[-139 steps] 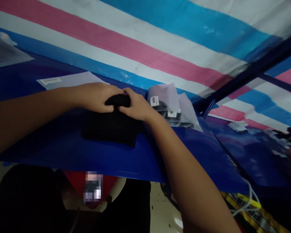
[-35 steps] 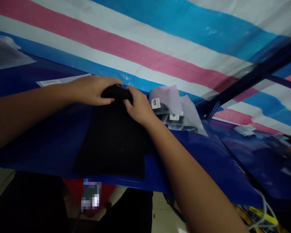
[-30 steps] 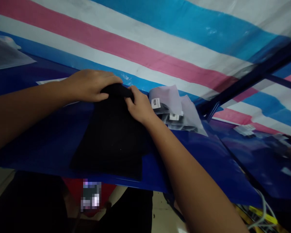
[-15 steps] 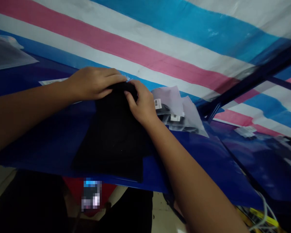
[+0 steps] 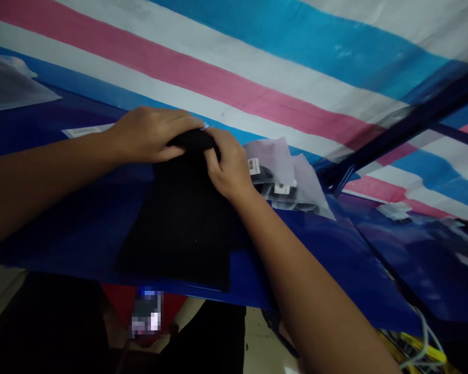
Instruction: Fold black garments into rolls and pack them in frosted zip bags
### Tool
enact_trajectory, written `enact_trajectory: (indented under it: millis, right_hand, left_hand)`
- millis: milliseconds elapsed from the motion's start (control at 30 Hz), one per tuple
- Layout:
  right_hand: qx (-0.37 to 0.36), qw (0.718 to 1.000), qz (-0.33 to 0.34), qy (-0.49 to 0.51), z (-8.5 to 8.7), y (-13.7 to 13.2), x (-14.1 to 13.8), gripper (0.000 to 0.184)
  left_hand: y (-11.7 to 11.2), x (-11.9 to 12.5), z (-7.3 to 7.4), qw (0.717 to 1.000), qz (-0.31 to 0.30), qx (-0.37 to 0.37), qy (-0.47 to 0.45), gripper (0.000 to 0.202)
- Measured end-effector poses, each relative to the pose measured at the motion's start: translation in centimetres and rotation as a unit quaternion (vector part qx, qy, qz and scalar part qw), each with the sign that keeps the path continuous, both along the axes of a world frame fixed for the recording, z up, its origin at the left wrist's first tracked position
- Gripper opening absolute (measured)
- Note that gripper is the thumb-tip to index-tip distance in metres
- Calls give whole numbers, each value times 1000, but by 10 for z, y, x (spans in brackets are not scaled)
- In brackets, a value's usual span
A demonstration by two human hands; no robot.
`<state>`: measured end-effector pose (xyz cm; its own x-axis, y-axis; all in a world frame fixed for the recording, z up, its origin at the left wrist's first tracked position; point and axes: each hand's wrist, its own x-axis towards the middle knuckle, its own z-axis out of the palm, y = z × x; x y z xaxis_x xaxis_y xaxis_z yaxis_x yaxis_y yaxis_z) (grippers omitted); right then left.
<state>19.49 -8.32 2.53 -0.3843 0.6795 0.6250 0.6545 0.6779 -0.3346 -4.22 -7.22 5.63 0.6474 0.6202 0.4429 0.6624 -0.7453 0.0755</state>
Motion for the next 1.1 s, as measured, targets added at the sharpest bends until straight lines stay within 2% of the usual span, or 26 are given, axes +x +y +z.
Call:
enact_trajectory:
  millis: [233,367,467,633,733,867,1000,1100]
  right_hand:
    - [-4,1000,1,11,3,-6,-5,42]
    - [43,999,4,19,3,-4,-5,32]
    - [81,996,20,31,-3,4,-1,28]
    - [-7,999,-15,27,-22,22,9,38]
    - [-61,998,-8,17,-28,27,13,42]
    - [-114,993,16,36,-30,29,13,40]
    - [-129,989,15,71,-28,25,8,42]
    - [-166,979,45,112,-23,18,2,43]
  left_hand:
    - [-4,0,2,1000,-2,-1,-14,70]
    - [-5,0,2,999,-20,-5,-32,67]
    - [-1,-2,1,999,-18,15,-41,66]
    - [9,-7,-3,999,17,8,-48,64]
    - [14,-9,-6,997,23,3,-78,60]
    - [21,-10,-12,992,24,-15,-124,59]
    - [25,-8,-15,973,48,-37,-224,38]
    - [26,-6,-13,962,43,-49,-264,31]
